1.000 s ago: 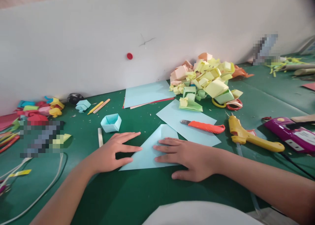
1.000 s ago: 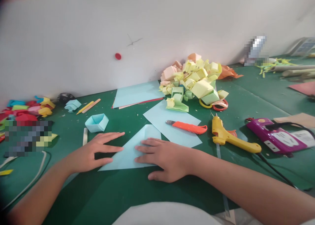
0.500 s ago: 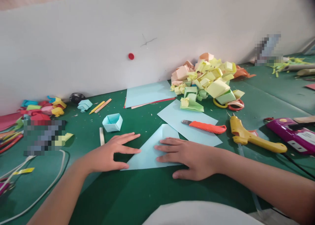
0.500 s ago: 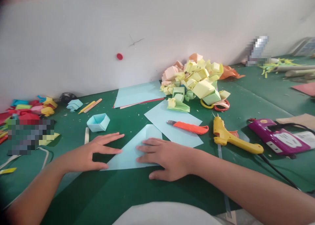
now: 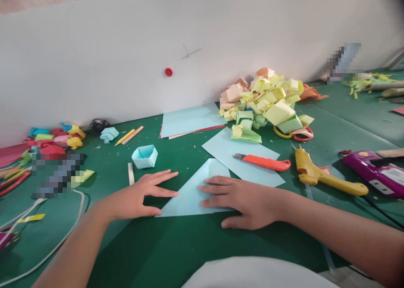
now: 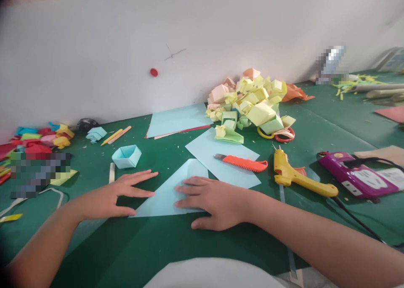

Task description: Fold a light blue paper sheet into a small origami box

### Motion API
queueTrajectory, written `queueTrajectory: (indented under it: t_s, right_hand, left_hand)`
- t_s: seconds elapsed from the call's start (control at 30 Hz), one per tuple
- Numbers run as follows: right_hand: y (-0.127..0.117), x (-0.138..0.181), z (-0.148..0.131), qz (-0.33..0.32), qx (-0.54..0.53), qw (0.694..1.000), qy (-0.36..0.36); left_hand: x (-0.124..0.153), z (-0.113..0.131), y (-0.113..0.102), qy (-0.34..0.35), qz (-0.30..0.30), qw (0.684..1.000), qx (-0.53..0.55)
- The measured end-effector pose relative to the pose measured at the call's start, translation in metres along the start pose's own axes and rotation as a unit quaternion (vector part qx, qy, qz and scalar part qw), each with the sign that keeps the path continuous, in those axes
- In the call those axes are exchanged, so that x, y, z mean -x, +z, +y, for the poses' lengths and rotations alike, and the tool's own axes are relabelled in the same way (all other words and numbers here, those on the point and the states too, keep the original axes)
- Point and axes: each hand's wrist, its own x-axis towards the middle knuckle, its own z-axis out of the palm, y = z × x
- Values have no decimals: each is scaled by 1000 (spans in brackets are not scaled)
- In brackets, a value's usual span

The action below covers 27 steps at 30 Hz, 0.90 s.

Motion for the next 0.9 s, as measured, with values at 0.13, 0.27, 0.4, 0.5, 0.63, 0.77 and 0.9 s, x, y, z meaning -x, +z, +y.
queueTrajectory:
  t_s: [0.13,0.27,0.4,0.5,0.63,0.77,0.9]
  right_hand:
    - [0,0,0,-3,4,1000,5]
    - [1,0,0,1,4,1000,2]
    - [1,0,-1,-7,8,1000,6]
    - [0,0,-1,-7,8,1000,7]
    - [1,0,0,7,0,1000,-3]
    - [2,1,1,6,-4,1000,-3]
    - [1,0,0,5,-2,1000,0]
  left_hand:
    - [3,-2,-1,11,-5,1000,-4]
    - [6,0,-3,25,-8,1000,2]
    - [8,3,-5,17,-24,1000,-1]
    - [8,4,-6,10,-30,999,-5]
    - [7,2,-4,22,-14,1000,-9]
    - [6,0,-4,14,-15,1000,-17]
    - [6,0,-4,13,-9,1000,-11]
